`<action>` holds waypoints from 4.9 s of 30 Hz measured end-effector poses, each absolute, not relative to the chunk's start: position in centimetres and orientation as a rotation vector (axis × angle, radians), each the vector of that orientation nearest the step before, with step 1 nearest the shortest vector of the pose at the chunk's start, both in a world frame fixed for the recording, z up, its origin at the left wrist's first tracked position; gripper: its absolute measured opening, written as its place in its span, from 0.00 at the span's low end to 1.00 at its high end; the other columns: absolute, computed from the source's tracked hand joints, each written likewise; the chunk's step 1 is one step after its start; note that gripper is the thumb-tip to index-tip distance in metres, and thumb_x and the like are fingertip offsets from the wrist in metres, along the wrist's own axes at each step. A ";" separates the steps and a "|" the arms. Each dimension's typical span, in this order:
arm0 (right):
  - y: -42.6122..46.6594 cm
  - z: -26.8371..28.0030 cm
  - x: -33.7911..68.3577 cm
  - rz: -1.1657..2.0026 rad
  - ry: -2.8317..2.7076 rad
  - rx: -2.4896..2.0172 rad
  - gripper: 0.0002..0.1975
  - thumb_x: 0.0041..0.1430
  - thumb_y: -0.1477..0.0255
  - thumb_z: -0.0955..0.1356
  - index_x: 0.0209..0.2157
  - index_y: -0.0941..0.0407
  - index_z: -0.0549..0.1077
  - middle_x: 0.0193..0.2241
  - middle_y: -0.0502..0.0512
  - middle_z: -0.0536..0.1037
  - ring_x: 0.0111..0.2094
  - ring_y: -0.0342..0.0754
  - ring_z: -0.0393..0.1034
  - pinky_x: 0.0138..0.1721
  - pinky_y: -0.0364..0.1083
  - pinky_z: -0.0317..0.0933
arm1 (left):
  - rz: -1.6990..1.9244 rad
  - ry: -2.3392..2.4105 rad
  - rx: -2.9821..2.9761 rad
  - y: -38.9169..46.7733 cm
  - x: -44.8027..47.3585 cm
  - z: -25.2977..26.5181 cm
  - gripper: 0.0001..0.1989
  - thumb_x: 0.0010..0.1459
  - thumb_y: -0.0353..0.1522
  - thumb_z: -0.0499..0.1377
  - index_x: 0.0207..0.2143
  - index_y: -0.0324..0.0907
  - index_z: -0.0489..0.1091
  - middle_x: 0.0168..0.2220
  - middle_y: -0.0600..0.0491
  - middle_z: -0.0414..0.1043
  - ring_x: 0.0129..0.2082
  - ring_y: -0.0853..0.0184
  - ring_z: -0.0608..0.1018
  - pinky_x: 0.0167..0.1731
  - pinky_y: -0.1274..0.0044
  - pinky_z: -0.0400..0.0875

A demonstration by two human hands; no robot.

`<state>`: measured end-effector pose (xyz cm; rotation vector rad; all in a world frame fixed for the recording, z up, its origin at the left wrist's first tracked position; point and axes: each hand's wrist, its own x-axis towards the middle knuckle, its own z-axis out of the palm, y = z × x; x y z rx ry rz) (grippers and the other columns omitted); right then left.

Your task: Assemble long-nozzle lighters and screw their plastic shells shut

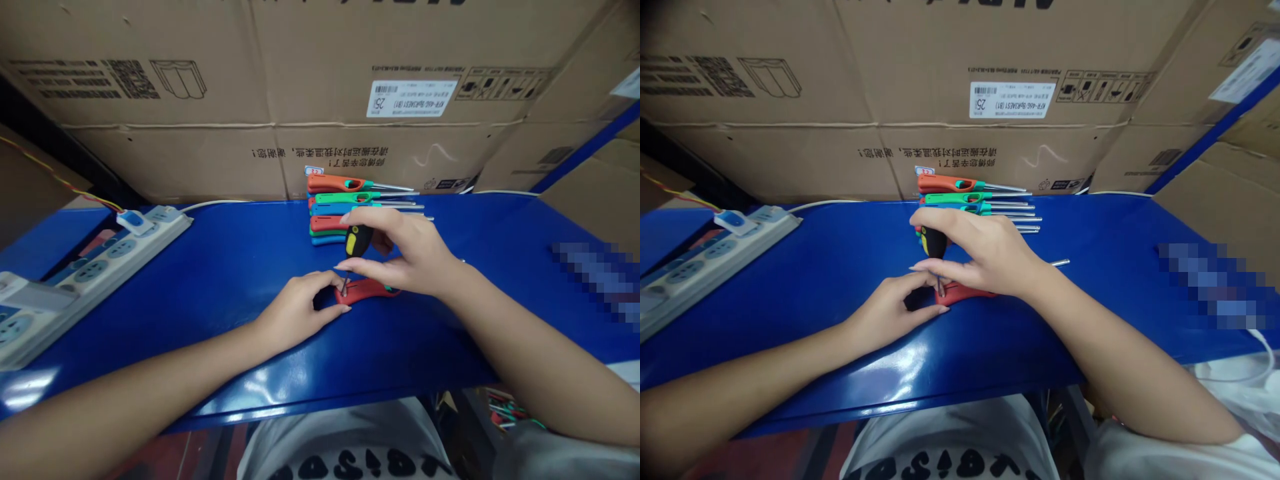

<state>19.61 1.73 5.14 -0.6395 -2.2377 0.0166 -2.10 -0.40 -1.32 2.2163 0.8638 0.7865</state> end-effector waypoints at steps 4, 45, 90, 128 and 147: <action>1.3 5.1 19.2 0.450 -2.177 -0.678 0.22 0.70 0.68 0.64 0.63 0.53 0.61 0.56 0.59 0.74 0.43 0.46 0.76 0.36 0.43 0.73 | 0.773 0.860 2.203 -0.2 -2.2 -1.4 0.09 0.59 0.31 0.68 0.40 0.43 0.71 0.40 0.56 0.79 0.40 0.66 0.81 0.43 0.75 0.72; 0.5 5.6 18.7 0.011 -2.170 -0.569 0.17 0.74 0.73 0.58 0.58 0.58 0.70 0.43 0.54 0.82 0.41 0.42 0.78 0.46 0.45 0.71 | 0.803 0.833 2.262 0.0 -2.1 -1.8 0.09 0.59 0.31 0.66 0.43 0.43 0.73 0.41 0.53 0.80 0.42 0.64 0.81 0.45 0.72 0.74; 0.7 5.3 18.9 0.159 -2.158 -0.702 0.20 0.74 0.69 0.56 0.61 0.54 0.67 0.51 0.55 0.80 0.44 0.45 0.78 0.44 0.45 0.73 | 0.771 0.825 2.239 0.0 -2.0 -1.5 0.09 0.60 0.30 0.66 0.43 0.43 0.72 0.41 0.53 0.79 0.43 0.63 0.80 0.47 0.71 0.73; -0.1 5.8 18.0 0.155 -2.020 -0.789 0.15 0.69 0.74 0.63 0.55 0.57 0.72 0.44 0.54 0.82 0.29 0.40 0.75 0.32 0.41 0.71 | 0.780 0.816 2.240 0.0 -2.0 -1.6 0.09 0.59 0.30 0.66 0.43 0.42 0.73 0.41 0.54 0.79 0.42 0.65 0.80 0.46 0.73 0.72; 0.2 6.2 18.3 -0.053 -2.012 -0.743 0.09 0.65 0.66 0.70 0.43 0.54 0.79 0.36 0.52 0.84 0.34 0.45 0.78 0.37 0.43 0.72 | 0.809 0.801 2.257 0.1 -2.1 -2.0 0.10 0.60 0.30 0.66 0.43 0.43 0.72 0.41 0.55 0.79 0.42 0.66 0.80 0.46 0.74 0.72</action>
